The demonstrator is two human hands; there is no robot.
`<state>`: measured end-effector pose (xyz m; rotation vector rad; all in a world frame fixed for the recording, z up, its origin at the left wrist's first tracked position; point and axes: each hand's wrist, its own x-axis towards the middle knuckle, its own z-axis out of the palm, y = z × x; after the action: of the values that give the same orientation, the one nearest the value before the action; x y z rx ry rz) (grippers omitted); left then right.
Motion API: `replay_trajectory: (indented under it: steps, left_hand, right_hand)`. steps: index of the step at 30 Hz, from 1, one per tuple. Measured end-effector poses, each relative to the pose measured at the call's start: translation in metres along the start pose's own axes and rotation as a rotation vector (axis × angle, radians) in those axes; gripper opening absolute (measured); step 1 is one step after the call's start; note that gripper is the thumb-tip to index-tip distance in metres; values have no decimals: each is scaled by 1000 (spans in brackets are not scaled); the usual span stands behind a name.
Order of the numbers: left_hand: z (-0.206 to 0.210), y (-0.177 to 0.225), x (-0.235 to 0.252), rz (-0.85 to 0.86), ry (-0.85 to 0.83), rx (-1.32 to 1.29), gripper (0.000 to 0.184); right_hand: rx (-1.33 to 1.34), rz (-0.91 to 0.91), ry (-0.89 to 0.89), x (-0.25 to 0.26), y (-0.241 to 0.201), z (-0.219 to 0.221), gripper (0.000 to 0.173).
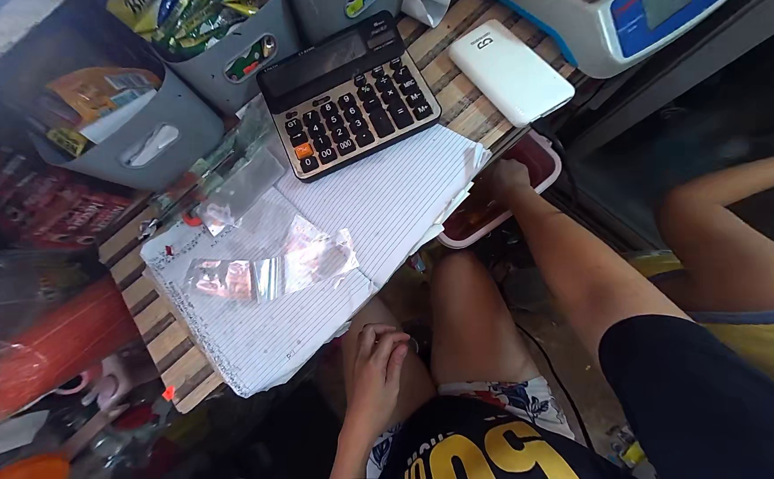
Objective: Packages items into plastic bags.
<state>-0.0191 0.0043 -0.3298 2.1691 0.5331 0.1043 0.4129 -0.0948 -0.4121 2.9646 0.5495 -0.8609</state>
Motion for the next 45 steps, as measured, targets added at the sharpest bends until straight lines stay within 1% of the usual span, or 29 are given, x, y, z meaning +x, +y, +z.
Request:
replay_trajectory:
  steps: [3, 5, 8, 10, 12, 13, 14, 16, 17, 18, 19, 20, 22, 23, 24, 26, 27, 29, 30, 32, 36, 39, 41, 42, 44, 45]
  left_hand:
    - [-2, -2, 0, -8, 9, 7, 27]
    - [-1, -3, 2, -5, 10, 17, 27]
    - [0, 1, 3, 1, -16, 19, 26]
    - [-3, 10, 3, 17, -74, -30, 24]
    - [-10, 25, 3, 98, -174, -138, 24]
    - [-16, 36, 3, 176, -239, -198, 26]
    - [-25, 48, 4, 274, -306, -265, 27]
    - [-50, 76, 8, 462, -386, -378, 23]
    - [-65, 90, 10, 521, -356, -381, 19]
    - [-82, 102, 13, 550, -276, -341, 15]
    - [-98, 110, 17, 559, -154, -260, 12]
    - [-113, 113, 23, 546, -12, -144, 11]
    - [-138, 106, 40, 430, 253, 141, 14]
    - [-149, 100, 50, 357, 331, 242, 17]
    - [-160, 93, 60, 281, 372, 308, 21]
    - [-179, 83, 76, 140, 377, 357, 25]
    - [-185, 81, 82, 105, 354, 372, 27]
    - [-193, 79, 91, 116, 278, 406, 30]
    - [-195, 79, 95, 132, 260, 425, 29]
    - [-200, 81, 103, 135, 292, 460, 25]
    - [-206, 84, 138, 40, 337, 483, 29]
    - [-202, 92, 158, 55, 285, 539, 28]
    - [-200, 105, 159, 41, 263, 536, 28]
    - [-200, 111, 158, 2, 235, 534, 33]
    - [-196, 114, 157, -145, 164, 550, 49]
    - [-194, 110, 157, -203, 147, 551, 50]
  right_hand:
    - [52, -45, -7, 9, 11, 2, 45]
    - [66, -65, -11, 13, 15, 2, 46]
    - [139, -36, -15, -8, 8, -14, 44]
    - [213, -99, 87, -26, 4, -17, 54]
    - [370, -189, 234, -55, -5, -12, 63]
    - [461, -253, 295, -73, -10, -6, 62]
    - [534, -311, 305, -94, -16, -3, 58]
    - [617, -479, 248, -133, -19, 4, 50]
    - [628, -590, 217, -150, -15, 8, 48]
    - [634, -698, 183, -167, -11, 10, 47]
    - [641, -790, 149, -184, -8, 10, 44]
    - [644, -863, 131, -201, -4, 8, 43]
    - [648, -947, 133, -229, 2, 5, 41]
    - [650, -972, 144, -240, 5, 3, 41]
    - [646, -993, 158, -250, 8, 2, 40]
    - [627, -1041, 181, -265, 14, 2, 39]
    - [623, -1061, 185, -272, 17, 2, 39]
    - [626, -1090, 191, -286, 23, 4, 39]
    - [633, -1103, 181, -292, 26, 5, 39]
    - [646, -1129, 139, -303, 30, 8, 39]
    - [633, -1174, 47, -322, 30, 15, 37]
    - [601, -1194, 0, -331, 27, 20, 37]
    - [607, -1185, -59, -334, 31, 24, 38]
    - [611, -1173, -100, -334, 34, 28, 38]
    - [587, -1154, -198, -333, 41, 34, 38]
    - [559, -1151, -239, -332, 43, 34, 37]
